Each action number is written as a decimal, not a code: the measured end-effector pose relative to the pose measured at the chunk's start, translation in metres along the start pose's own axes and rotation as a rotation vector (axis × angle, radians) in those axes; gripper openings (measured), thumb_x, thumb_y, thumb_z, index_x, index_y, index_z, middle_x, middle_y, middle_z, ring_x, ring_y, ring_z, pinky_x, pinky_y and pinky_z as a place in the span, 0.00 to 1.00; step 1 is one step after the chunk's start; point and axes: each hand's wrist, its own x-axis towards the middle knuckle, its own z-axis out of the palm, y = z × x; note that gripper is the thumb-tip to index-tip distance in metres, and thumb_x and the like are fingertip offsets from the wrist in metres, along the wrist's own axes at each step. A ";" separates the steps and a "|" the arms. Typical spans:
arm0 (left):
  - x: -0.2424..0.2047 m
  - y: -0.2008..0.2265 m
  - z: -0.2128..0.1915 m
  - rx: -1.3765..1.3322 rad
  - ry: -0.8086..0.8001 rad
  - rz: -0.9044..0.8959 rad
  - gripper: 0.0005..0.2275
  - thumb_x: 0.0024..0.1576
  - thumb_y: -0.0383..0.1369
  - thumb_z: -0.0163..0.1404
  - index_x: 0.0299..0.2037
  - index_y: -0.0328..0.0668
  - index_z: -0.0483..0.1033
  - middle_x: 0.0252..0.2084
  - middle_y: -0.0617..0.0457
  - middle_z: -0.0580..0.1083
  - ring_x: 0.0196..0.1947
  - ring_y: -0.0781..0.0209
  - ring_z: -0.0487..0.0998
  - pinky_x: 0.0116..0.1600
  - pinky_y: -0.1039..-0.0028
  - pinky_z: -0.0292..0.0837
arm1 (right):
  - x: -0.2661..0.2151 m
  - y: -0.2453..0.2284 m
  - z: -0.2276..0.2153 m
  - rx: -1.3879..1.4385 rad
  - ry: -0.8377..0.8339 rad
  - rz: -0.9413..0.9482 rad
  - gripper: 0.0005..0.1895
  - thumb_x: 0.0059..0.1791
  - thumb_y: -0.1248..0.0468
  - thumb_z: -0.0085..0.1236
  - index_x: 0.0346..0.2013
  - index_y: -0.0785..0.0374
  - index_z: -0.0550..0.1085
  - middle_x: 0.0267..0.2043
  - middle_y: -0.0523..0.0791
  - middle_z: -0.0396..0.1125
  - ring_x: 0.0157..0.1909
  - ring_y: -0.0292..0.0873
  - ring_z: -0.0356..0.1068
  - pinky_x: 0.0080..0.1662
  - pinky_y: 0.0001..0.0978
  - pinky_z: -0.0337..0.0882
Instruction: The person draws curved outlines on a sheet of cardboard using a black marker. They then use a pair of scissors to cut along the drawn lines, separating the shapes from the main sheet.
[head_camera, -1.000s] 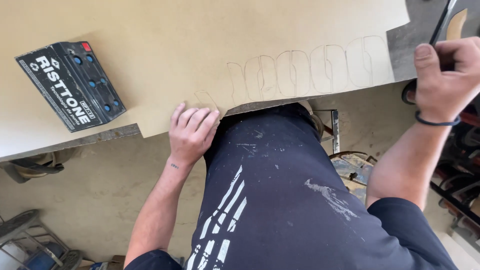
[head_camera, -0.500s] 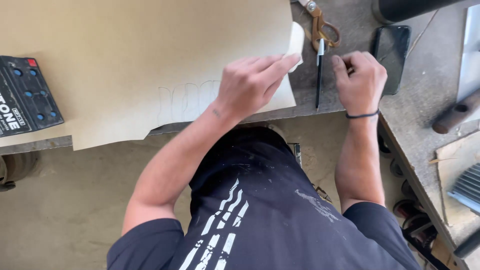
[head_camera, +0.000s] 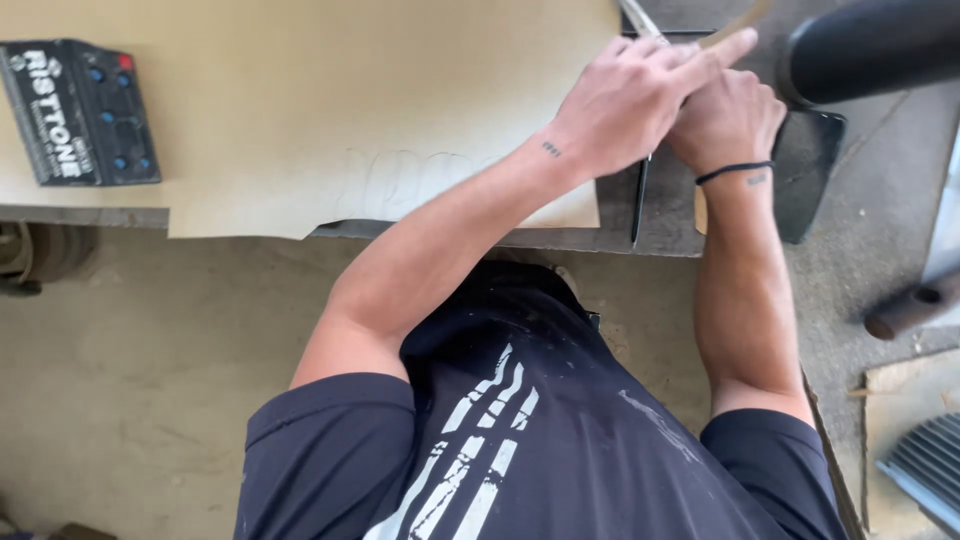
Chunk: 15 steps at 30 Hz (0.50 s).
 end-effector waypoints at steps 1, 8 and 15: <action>-0.019 -0.006 -0.027 -0.197 -0.030 0.032 0.25 0.70 0.32 0.45 0.74 0.64 0.48 0.55 0.60 0.80 0.49 0.59 0.81 0.54 0.64 0.73 | 0.001 0.000 0.005 -0.013 -0.009 0.041 0.24 0.54 0.47 0.49 0.47 0.67 0.76 0.36 0.59 0.76 0.34 0.73 0.75 0.32 0.64 0.73; -0.220 -0.027 -0.160 -0.450 0.118 -0.323 0.06 0.62 0.24 0.53 0.45 0.40 0.83 0.41 0.52 0.83 0.39 0.59 0.86 0.45 0.72 0.80 | 0.012 -0.002 0.009 0.033 -0.054 0.111 0.23 0.49 0.42 0.70 0.49 0.53 0.84 0.46 0.53 0.77 0.46 0.61 0.75 0.43 0.59 0.72; -0.349 -0.032 -0.155 -1.049 0.208 -1.221 0.10 0.62 0.30 0.50 0.50 0.37 0.80 0.40 0.47 0.82 0.43 0.64 0.83 0.47 0.80 0.81 | 0.012 0.103 0.127 0.537 -0.001 0.098 0.18 0.53 0.61 0.62 0.53 0.70 0.74 0.45 0.50 0.71 0.43 0.45 0.72 0.40 0.37 0.70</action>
